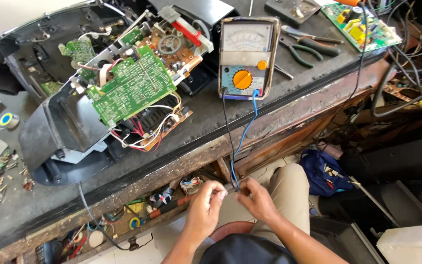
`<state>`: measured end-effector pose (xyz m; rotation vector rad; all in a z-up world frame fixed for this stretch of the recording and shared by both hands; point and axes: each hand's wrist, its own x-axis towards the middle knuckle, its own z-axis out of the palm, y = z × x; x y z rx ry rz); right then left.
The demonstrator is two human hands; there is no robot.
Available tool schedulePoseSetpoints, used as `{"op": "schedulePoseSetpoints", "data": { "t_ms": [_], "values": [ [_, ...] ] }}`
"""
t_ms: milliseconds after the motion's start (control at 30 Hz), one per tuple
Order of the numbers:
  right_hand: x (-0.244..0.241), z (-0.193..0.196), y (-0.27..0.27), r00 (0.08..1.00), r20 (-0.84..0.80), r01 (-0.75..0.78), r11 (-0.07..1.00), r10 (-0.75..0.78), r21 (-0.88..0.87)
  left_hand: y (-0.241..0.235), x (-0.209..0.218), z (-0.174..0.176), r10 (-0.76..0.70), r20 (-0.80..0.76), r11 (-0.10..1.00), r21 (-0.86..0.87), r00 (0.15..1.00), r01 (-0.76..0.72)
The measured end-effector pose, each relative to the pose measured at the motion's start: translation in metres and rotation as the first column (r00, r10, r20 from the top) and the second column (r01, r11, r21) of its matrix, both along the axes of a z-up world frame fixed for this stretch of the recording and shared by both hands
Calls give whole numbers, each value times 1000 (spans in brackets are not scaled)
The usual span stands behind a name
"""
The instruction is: The person uses a screwdriver to adjust components on a green circuit board. They then use a multimeter to test electrical connections on the board and a larger electronic device on the workbench.
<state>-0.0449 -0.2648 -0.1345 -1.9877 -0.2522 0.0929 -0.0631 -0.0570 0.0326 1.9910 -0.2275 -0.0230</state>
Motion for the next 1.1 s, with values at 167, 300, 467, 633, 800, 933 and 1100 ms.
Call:
{"op": "schedulePoseSetpoints", "data": {
  "t_ms": [167,300,467,633,800,933,1100],
  "values": [
    [-4,72,-7,972,-195,-143,988,131,-52,-11,-6,9,42,-35,996,-74,999,-44],
    [-9,133,-10,950,18,-183,508,312,842,-20,-19,-19,-58,-179,905,-425,982,-24],
    [30,133,-59,994,-88,71,231,64,970,-2,-28,-18,-311,-547,736,-656,777,-168],
    [69,141,-97,934,-324,349,186,-154,918,45,-34,2,-263,-472,850,-525,841,-29],
    [94,131,-112,907,-348,390,162,-238,906,78,-36,65,-226,-445,968,-205,867,147],
    [116,119,-122,856,-427,451,18,-292,892,96,-31,79,-227,-417,970,-21,880,241],
    [75,198,-76,868,-319,302,915,-380,-268,87,-22,50,-49,-149,952,-306,988,2]
  ]
}}
